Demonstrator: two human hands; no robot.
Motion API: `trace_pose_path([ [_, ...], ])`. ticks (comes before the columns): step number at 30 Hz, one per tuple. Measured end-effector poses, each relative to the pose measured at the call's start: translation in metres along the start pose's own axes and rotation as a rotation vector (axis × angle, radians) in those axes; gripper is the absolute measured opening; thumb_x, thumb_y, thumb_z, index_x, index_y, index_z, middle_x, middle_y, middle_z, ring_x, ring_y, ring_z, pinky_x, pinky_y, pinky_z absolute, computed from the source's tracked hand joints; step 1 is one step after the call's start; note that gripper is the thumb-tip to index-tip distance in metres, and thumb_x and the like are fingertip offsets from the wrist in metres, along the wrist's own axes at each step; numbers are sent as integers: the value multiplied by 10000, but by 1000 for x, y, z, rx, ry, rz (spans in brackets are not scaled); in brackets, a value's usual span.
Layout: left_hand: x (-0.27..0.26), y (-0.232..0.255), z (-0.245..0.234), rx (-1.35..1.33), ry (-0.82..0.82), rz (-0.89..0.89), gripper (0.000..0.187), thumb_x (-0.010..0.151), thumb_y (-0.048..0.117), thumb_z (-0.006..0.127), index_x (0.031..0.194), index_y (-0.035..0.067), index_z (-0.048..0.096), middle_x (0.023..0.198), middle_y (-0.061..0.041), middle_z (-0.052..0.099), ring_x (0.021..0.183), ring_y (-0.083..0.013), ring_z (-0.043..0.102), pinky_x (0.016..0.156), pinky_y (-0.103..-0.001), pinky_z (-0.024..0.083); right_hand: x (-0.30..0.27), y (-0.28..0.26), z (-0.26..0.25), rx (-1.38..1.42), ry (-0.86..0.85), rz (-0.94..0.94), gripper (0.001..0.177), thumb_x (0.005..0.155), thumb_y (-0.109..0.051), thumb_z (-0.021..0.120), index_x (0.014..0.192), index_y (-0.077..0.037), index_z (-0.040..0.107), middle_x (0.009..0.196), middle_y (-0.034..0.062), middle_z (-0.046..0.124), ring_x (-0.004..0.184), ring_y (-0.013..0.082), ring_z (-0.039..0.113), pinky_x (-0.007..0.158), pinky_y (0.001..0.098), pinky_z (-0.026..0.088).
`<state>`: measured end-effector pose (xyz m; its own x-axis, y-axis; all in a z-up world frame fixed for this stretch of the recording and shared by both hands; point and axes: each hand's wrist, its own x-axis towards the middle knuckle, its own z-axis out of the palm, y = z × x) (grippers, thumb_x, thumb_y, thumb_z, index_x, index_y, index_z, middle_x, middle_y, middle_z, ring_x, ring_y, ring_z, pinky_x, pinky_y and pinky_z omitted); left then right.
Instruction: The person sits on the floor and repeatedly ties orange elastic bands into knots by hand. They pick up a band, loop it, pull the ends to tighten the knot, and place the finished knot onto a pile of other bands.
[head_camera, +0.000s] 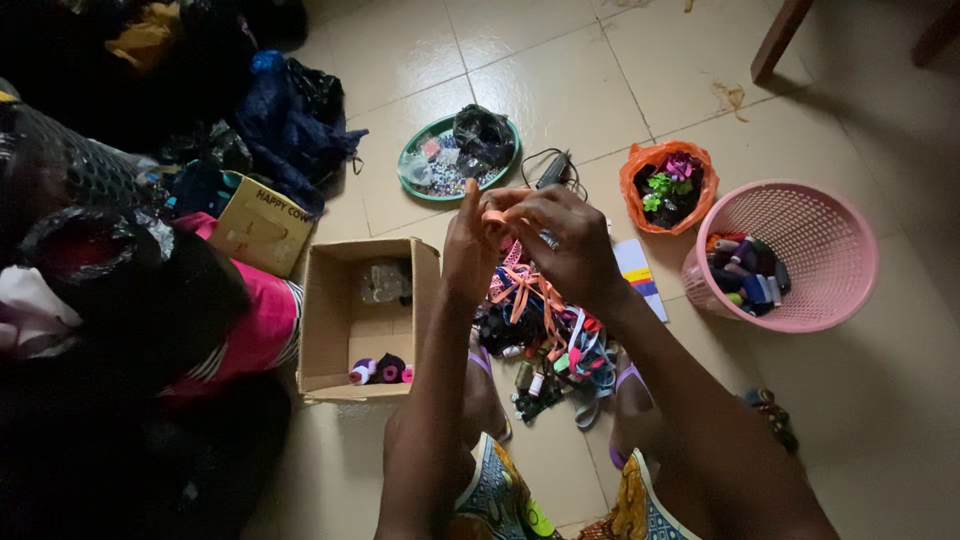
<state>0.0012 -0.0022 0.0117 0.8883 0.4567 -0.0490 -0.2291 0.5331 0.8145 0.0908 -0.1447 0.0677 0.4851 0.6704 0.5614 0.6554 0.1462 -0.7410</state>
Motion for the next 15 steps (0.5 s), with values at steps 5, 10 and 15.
trace_pose_path([
  [5, 1, 1, 1, -64, -46, 2, 573, 1134, 444, 453, 1248, -69, 680, 1044, -118, 693, 944, -153, 620, 871, -306, 511, 2, 2, 2, 3, 26, -14, 139, 923, -47, 765, 1059, -34, 738, 976, 113, 711, 891, 250, 722, 768, 360, 571],
  [10, 6, -7, -6, -235, -10, -1, 423, 1105, 389, 499, 1085, -9, 642, 1215, -157, 697, 1114, -201, 652, 1030, -379, 526, 2, 2, 4, 8, 82, -14, 140, 923, -30, 752, 1061, -30, 726, 989, 115, 718, 896, 253, 727, 750, 348, 574],
  [15, 5, -10, -10, -254, -27, -16, 408, 1123, 346, 513, 1193, -31, 652, 1266, -158, 683, 1122, -197, 603, 1051, -372, 477, 1, 4, 4, -58, 44, -60, 175, 926, 4, 715, 1096, -39, 710, 996, 122, 707, 891, 266, 717, 755, 366, 566],
])
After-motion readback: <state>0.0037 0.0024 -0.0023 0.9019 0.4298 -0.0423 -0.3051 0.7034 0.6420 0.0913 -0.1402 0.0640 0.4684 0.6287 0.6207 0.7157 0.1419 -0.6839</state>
